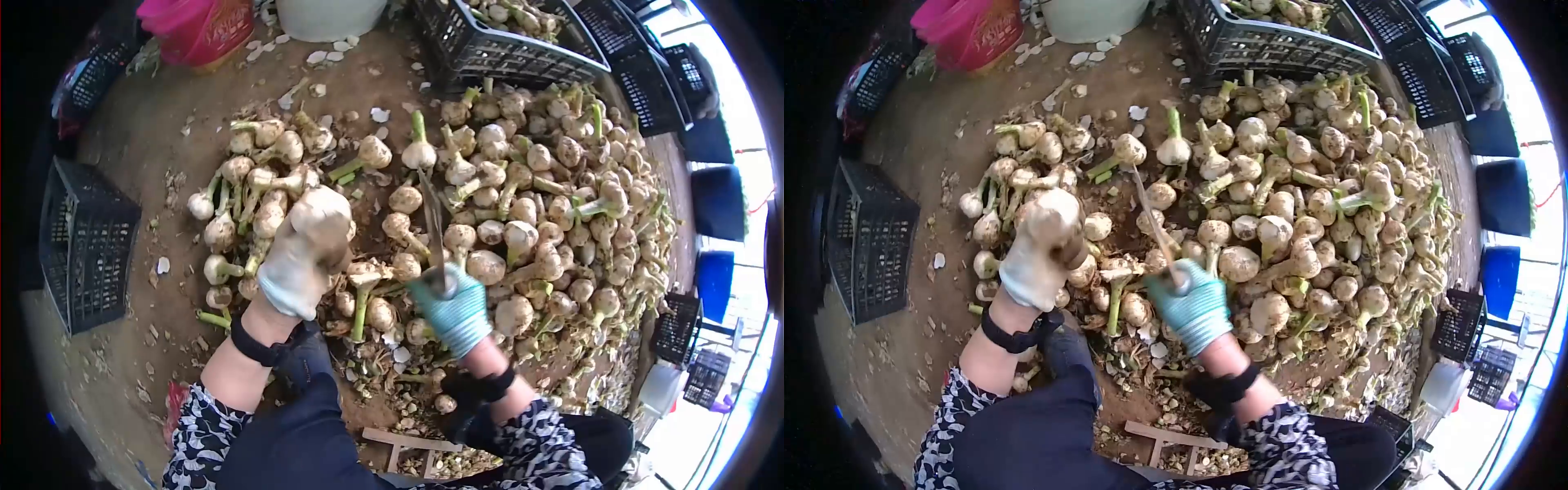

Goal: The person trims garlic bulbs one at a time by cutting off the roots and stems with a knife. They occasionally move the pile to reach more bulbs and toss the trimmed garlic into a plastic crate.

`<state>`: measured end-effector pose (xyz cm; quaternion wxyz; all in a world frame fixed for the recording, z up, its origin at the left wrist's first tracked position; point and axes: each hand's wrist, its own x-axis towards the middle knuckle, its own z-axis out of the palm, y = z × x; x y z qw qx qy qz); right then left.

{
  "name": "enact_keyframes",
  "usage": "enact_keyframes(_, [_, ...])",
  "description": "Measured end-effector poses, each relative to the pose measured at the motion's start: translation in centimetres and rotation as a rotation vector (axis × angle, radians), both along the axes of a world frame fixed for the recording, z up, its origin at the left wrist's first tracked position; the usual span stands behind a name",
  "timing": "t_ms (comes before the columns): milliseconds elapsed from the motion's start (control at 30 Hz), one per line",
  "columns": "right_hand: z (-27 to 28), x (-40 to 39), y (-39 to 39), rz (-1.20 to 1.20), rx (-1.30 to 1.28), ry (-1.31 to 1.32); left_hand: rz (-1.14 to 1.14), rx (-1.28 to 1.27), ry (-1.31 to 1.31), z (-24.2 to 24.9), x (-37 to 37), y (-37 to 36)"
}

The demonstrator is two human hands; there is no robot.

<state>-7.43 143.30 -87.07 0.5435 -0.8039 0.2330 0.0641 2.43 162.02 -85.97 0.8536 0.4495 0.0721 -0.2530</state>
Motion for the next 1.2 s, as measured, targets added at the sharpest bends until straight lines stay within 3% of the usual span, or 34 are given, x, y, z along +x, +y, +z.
enact_keyframes(33, [0.2,-0.2,1.4,-0.037,0.110,-0.035,0.098,-0.200,0.221,0.6,0.6,-0.8])
enact_keyframes(133, [0.0,-0.8,5.8,-0.133,0.335,-0.091,0.350,-0.316,0.376,0.6,1.4,-2.7])
enact_keyframes(200, [-1.5,-0.9,8.2,-0.232,0.493,-0.052,0.352,-0.312,0.346,-1.3,1.2,-2.3])
enact_keyframes(267, [-2.0,-0.3,9.5,-0.250,0.494,-0.008,0.361,-0.313,0.309,-1.9,1.2,-1.3])
enact_keyframes(333, [-4.3,-0.5,9.8,-0.232,0.642,0.218,0.291,-0.461,0.281,-1.0,1.4,-0.5])
enact_keyframes(400, [-5.2,-2.1,9.7,-0.106,0.432,0.232,0.204,-0.685,0.352,2.8,1.8,-1.4])
enact_keyframes(467, [-5.2,-3.0,9.4,-0.094,0.489,0.210,0.178,-0.692,0.276,2.8,2.7,-2.2])
enact_keyframes(533, [-4.9,-2.7,8.9,-0.373,0.474,0.201,0.186,-0.596,0.277,1.4,3.0,-2.8])
enact_keyframes(667, [-2.5,-1.7,8.3,-0.251,0.365,-0.230,0.242,-0.565,0.372,0.9,2.2,-3.5])
enact_keyframes(733, [-3.0,-0.4,8.6,-0.247,0.316,-0.310,0.258,-0.551,0.405,0.8,2.0,-3.4])
enact_keyframes(800, [-3.1,0.7,8.8,-0.267,0.231,-0.230,0.293,-0.503,0.602,0.9,1.9,-2.9])
enact_keyframes(867, [-4.3,0.7,9.1,-0.243,0.234,-0.266,0.312,-0.451,0.568,0.5,2.0,-2.1])
enact_keyframes(933, [-6.4,0.5,9.1,-0.187,0.186,-0.017,0.261,-0.598,0.516,0.6,1.9,-1.7])
enact_keyframes(967, [-5.8,0.5,8.7,-0.477,0.578,0.235,0.238,-0.711,0.519,2.3,2.2,-1.8])
enact_keyframes(1000, [-5.8,-0.4,8.0,-0.523,0.573,0.299,0.070,-0.787,0.329,3.6,2.5,-2.0])
enact_keyframes(1067, [-6.8,-2.2,7.4,-0.404,0.423,0.196,0.052,-0.466,-0.100,5.3,2.6,-4.3])
enact_keyframes(1100, [-7.2,-3.1,6.9,-0.294,0.329,0.109,-0.064,0.061,-0.636,4.1,3.2,-4.5])
enact_keyframes(1167, [-7.1,-3.6,5.5,-0.397,0.427,0.118,-0.250,1.019,-1.300,1.6,5.1,-3.9])
enact_keyframes(1200, [-6.7,-3.5,4.5,-0.471,0.464,0.117,-0.314,1.436,-1.419,1.0,6.1,-2.7])
